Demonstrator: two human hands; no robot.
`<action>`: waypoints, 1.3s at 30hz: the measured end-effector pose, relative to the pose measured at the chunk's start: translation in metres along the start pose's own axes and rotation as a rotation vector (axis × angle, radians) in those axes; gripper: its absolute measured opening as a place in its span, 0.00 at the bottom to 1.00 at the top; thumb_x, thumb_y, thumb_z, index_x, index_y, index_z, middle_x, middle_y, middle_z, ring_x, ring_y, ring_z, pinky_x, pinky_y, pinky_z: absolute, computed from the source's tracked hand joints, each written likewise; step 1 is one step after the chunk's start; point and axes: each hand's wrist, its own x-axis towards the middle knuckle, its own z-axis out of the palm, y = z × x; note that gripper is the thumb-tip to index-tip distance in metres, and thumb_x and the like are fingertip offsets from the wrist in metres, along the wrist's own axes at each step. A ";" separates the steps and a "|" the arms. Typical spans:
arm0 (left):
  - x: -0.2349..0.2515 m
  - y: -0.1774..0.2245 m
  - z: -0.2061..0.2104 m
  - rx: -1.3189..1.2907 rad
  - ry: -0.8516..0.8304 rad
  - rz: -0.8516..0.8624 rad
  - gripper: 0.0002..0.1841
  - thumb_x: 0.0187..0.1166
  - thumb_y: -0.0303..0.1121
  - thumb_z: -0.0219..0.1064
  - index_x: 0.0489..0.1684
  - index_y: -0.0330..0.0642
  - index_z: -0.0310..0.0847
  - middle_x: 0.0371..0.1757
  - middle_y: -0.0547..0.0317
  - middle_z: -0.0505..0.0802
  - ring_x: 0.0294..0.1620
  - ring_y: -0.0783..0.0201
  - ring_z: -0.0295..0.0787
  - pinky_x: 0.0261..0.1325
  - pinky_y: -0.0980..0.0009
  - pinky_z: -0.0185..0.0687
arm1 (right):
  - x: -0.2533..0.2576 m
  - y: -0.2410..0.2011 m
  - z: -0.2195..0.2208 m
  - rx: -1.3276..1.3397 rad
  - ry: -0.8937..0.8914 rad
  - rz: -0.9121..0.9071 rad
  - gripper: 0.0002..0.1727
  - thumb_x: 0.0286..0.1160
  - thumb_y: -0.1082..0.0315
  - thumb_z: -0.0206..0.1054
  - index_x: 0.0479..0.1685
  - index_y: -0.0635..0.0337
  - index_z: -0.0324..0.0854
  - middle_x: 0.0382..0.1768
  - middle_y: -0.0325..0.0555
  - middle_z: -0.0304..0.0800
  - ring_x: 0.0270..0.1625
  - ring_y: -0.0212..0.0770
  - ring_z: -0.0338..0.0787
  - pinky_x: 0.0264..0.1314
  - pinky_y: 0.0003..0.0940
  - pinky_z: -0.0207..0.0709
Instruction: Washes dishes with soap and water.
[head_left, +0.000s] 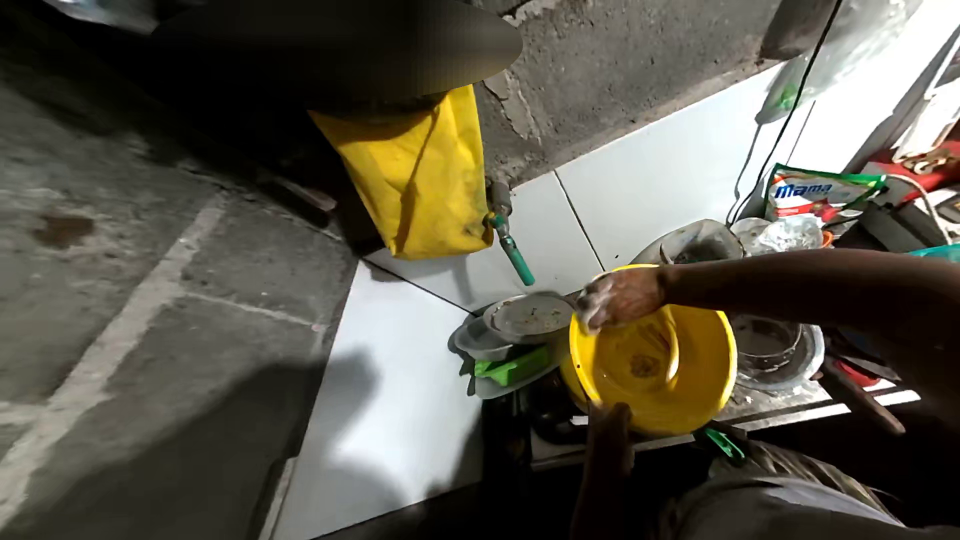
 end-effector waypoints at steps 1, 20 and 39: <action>0.002 0.003 0.000 0.026 -0.006 -0.021 0.30 0.78 0.15 0.56 0.82 0.32 0.55 0.57 0.40 0.81 0.47 0.57 0.86 0.45 0.60 0.87 | 0.017 -0.007 -0.004 0.064 -0.007 -0.091 0.10 0.78 0.72 0.67 0.51 0.63 0.91 0.50 0.57 0.93 0.58 0.57 0.91 0.65 0.52 0.80; 0.003 0.011 -0.009 -0.124 0.024 0.002 0.14 0.81 0.17 0.54 0.62 0.32 0.68 0.39 0.53 0.85 0.35 0.65 0.87 0.37 0.67 0.88 | 0.022 -0.004 0.017 -0.120 0.143 0.106 0.11 0.77 0.74 0.66 0.52 0.60 0.91 0.59 0.57 0.91 0.68 0.60 0.87 0.69 0.59 0.80; 0.035 0.000 0.009 -0.214 -0.049 0.172 0.15 0.71 0.12 0.54 0.52 0.35 0.69 0.35 0.58 0.86 0.35 0.68 0.89 0.42 0.67 0.90 | 0.046 -0.036 0.048 0.583 0.696 0.862 0.18 0.76 0.74 0.66 0.63 0.75 0.83 0.67 0.69 0.83 0.71 0.58 0.84 0.77 0.47 0.76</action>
